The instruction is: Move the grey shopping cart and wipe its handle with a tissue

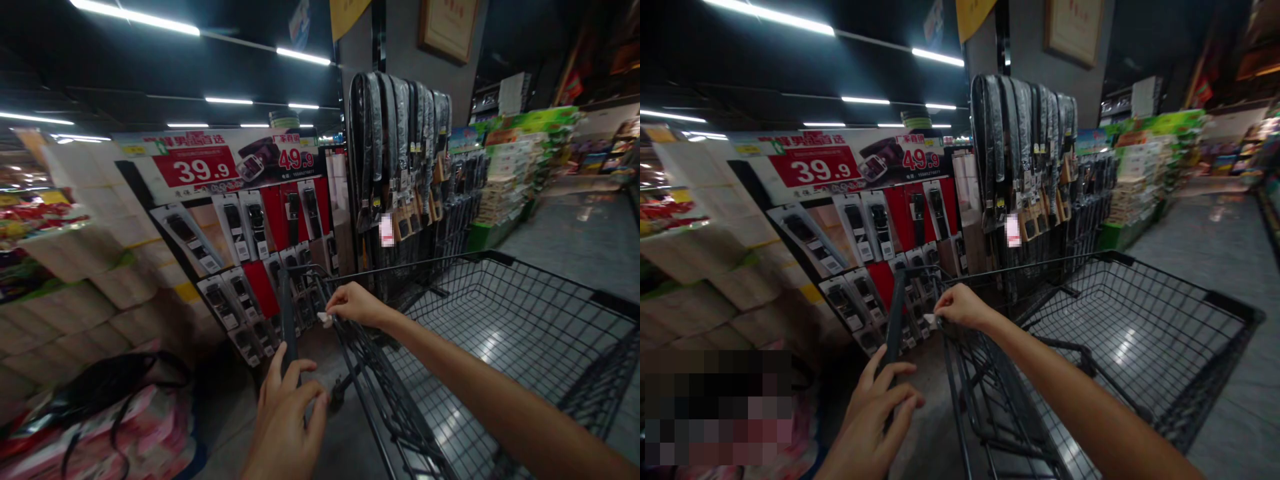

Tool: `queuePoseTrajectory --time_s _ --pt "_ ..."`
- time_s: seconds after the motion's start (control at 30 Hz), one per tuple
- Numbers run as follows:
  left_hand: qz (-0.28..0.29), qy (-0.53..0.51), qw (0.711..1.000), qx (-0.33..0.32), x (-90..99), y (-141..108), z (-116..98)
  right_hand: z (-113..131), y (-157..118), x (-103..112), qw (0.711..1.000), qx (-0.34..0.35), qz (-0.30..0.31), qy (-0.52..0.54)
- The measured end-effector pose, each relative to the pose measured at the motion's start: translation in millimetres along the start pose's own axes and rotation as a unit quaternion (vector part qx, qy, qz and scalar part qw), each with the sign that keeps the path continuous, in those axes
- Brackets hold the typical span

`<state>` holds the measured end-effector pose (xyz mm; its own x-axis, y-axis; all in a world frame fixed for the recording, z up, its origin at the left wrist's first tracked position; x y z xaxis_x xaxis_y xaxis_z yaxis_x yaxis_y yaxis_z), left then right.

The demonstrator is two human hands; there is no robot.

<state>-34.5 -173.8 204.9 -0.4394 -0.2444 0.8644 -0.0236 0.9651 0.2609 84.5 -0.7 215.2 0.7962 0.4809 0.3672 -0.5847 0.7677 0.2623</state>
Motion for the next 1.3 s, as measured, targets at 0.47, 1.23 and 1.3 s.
queuePoseTrajectory --time_s 0.47,1.23,1.3 --pt "0.006 0.014 1.0 0.005 0.0 -2 -1 -33 25 -5 0.975 0.097 -0.172 -0.098" --pt "-0.019 -0.175 0.976 0.126 4.4 11 9 -17 -9 13 1.0 0.01 0.015 0.018" --pt "-0.021 -0.173 0.975 0.14 6.3 24 13 -19 -9 12 0.998 -0.023 0.033 0.057"
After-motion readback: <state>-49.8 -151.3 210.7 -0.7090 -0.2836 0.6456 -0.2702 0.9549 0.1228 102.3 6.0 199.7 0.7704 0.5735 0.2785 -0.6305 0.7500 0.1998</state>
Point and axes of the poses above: each hand's wrist, its own y-axis towards the middle knuckle, its own x-axis out of the back of the hand, z = x × y, the point moved 3 cm from there along y, towards the middle knuckle, and after that the axes turned 3 degrees about x, right-handed, at the moved point
